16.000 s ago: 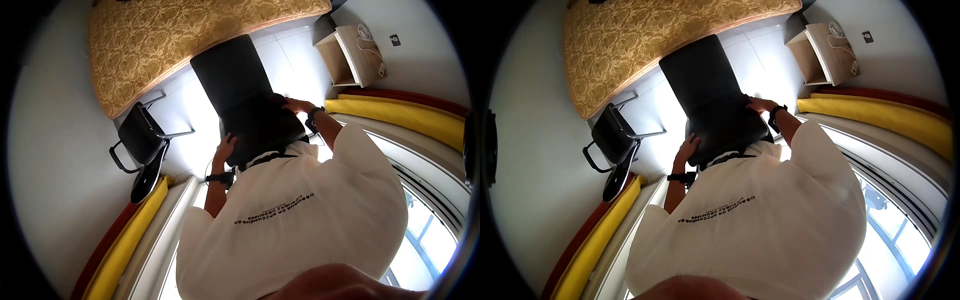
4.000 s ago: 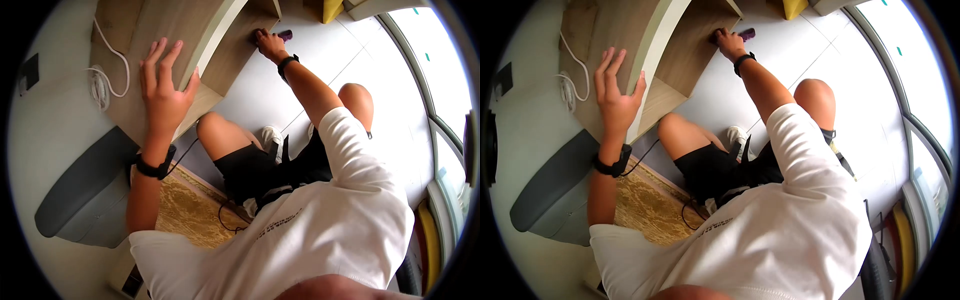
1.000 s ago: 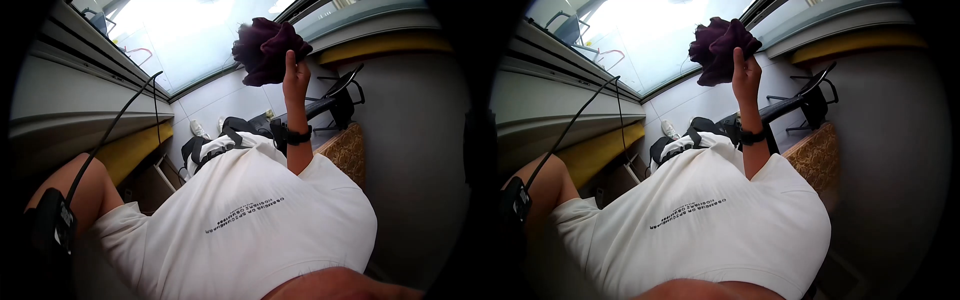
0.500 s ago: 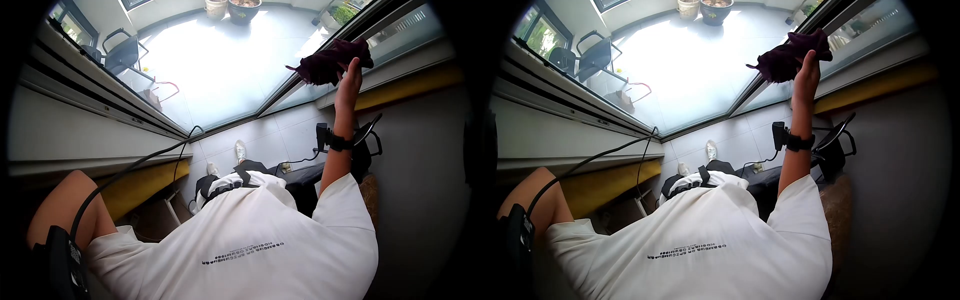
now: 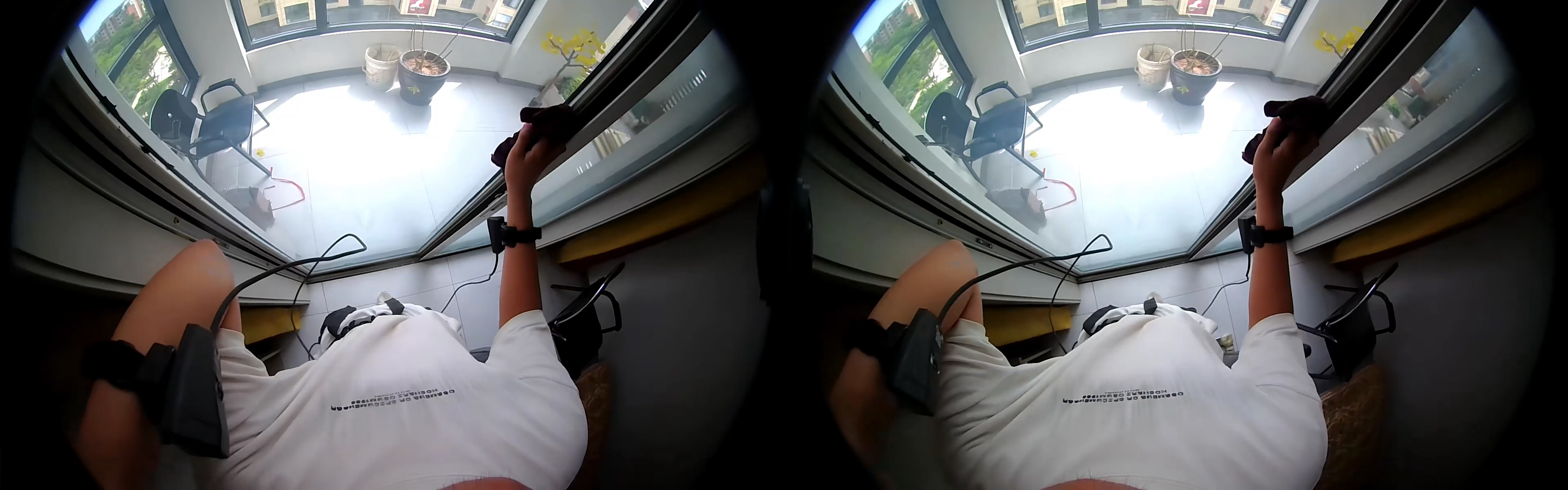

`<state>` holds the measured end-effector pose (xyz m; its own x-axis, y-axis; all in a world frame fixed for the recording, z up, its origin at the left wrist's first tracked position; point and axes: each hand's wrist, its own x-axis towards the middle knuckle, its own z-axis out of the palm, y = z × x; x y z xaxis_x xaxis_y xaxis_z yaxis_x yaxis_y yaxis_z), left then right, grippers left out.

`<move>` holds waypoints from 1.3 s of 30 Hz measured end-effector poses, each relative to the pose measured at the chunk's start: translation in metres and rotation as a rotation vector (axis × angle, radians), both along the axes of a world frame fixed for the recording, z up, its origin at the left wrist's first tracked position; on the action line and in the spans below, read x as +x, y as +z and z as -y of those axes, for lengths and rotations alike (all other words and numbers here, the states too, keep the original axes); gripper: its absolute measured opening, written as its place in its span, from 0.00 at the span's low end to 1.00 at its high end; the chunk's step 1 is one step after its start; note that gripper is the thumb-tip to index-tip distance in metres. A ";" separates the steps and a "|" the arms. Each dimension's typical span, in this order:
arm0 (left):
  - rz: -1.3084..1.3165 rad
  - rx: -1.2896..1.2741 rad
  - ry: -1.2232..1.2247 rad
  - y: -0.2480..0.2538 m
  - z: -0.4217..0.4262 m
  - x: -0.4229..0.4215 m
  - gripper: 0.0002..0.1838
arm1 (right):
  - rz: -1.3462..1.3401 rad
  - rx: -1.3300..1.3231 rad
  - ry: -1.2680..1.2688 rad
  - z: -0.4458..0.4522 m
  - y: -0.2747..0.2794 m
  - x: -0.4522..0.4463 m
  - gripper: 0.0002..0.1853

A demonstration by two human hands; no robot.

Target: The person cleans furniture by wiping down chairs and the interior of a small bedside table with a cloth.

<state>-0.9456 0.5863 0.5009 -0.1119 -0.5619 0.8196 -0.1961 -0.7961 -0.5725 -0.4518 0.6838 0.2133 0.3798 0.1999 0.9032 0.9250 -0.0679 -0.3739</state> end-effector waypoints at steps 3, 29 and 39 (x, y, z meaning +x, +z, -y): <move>0.146 -0.110 -0.324 -0.057 -0.015 0.035 0.17 | -0.264 0.064 0.098 -0.003 -0.067 -0.019 0.21; -0.882 -1.633 -0.644 -0.322 -0.179 0.189 0.25 | -1.016 -0.113 1.204 -0.006 0.015 -0.097 0.21; -0.499 -1.635 -0.456 -0.292 -0.169 0.133 0.33 | -0.851 -0.339 1.297 -0.028 0.019 -0.179 0.20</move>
<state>-0.8127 0.7557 0.2086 0.4016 0.7917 0.4603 -0.4357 -0.2769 0.8564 -0.6303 0.7118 0.2327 0.1487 0.9160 0.3727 -0.0435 0.3825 -0.9229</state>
